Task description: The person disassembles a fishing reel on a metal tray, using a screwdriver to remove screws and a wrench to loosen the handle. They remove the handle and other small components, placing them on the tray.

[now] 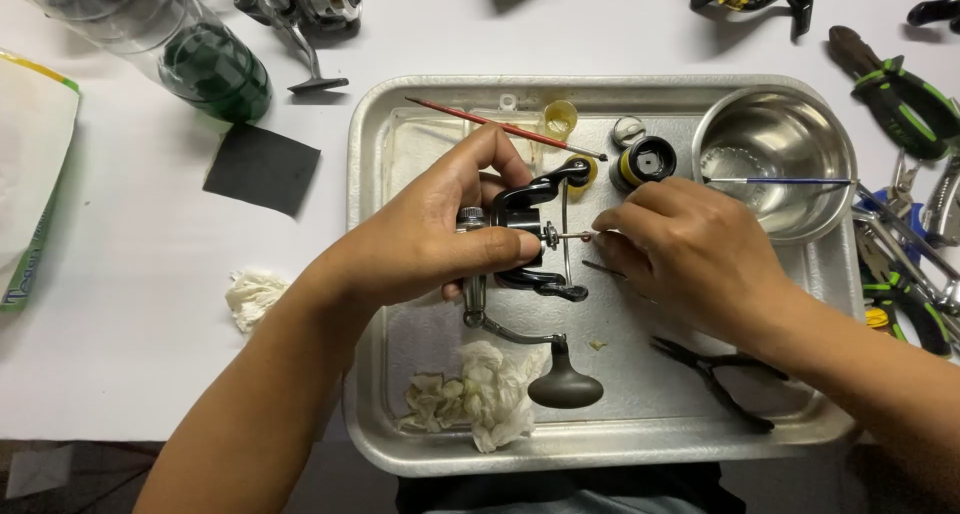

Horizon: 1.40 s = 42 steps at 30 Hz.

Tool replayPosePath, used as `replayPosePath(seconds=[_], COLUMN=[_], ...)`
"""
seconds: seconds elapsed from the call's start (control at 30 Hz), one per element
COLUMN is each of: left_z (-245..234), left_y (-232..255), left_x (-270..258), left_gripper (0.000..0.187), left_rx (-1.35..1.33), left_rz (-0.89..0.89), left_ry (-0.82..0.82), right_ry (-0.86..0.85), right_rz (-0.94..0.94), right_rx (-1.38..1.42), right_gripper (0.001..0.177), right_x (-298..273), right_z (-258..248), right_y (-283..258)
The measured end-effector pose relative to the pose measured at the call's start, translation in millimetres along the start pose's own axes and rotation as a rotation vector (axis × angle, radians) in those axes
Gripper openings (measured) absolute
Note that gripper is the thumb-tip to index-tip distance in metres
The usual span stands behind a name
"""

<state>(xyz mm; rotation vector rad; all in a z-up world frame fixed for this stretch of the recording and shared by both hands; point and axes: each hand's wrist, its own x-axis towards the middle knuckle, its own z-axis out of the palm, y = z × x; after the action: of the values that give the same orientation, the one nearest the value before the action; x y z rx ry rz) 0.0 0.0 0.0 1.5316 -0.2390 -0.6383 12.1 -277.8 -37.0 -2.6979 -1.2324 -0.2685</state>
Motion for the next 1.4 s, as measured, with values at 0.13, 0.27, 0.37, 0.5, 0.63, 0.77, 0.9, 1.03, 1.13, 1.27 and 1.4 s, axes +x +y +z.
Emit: replayPosePath(seconds=[0.13, 0.27, 0.37, 0.5, 0.63, 0.77, 0.9, 1.03, 1.13, 1.27, 1.4], left_z=[-0.4, -0.3, 0.8, 0.5, 0.2, 0.6, 2.3, 1.8, 1.6, 1.2, 3.1], left_y=[-0.3, 1.7, 4.1, 3.3, 2.7, 0.5, 1.0, 0.5, 0.5, 0.0, -9.6], left_x=[-0.1, -1.1, -1.6, -1.8, -0.8, 0.4, 0.6, 0.4, 0.1, -0.1, 2.2], left_gripper=[0.039, 0.04, 0.039, 0.04, 0.041, 0.041, 0.041, 0.042, 0.041, 0.042, 0.04], left_rx=[0.011, 0.017, 0.023, 0.011, 0.031, 0.015, -0.001, 0.044, 0.018, 0.057, 0.076], left_rz=[0.005, -0.007, -0.025, -0.005, -0.028, 0.0, -0.028, -0.012, -0.012, -0.008, 0.124], left_ry=[-0.003, -0.003, 0.002, -0.008, -0.012, -0.026, -0.015, -0.016, -0.025, -0.057, -0.083], right_ry=[-0.041, -0.066, -0.08, -0.081, -0.135, -0.214, -0.179, -0.167, -0.181, -0.013, 0.089], right_rz=[0.043, 0.038, 0.066, 0.123, 0.12, 0.129, 0.093, 0.085, 0.134, 0.072, 0.19], right_rx=[0.03, 0.005, 0.03, 0.027, -0.013, -0.027, -0.144, -0.142, -0.028, 0.08, 0.29], right_gripper=[0.012, 0.013, 0.011, 0.01, 0.012, 0.007, 0.018, 0.01, 0.01, 0.013, 0.01], right_x=[5.4, 7.2, 7.2, 9.8, 13.0, 15.2, 10.7, 8.1, 7.6, 10.4, 8.4], right_z=[5.1, 10.1, 10.3, -2.5, -10.6, -13.6, -1.7, 2.3, -6.9, -35.5, -65.5], right_y=[1.4, 2.2, 0.8, 1.0, 4.2, 1.7, 1.9, 4.4, 3.9, 2.2, -9.6])
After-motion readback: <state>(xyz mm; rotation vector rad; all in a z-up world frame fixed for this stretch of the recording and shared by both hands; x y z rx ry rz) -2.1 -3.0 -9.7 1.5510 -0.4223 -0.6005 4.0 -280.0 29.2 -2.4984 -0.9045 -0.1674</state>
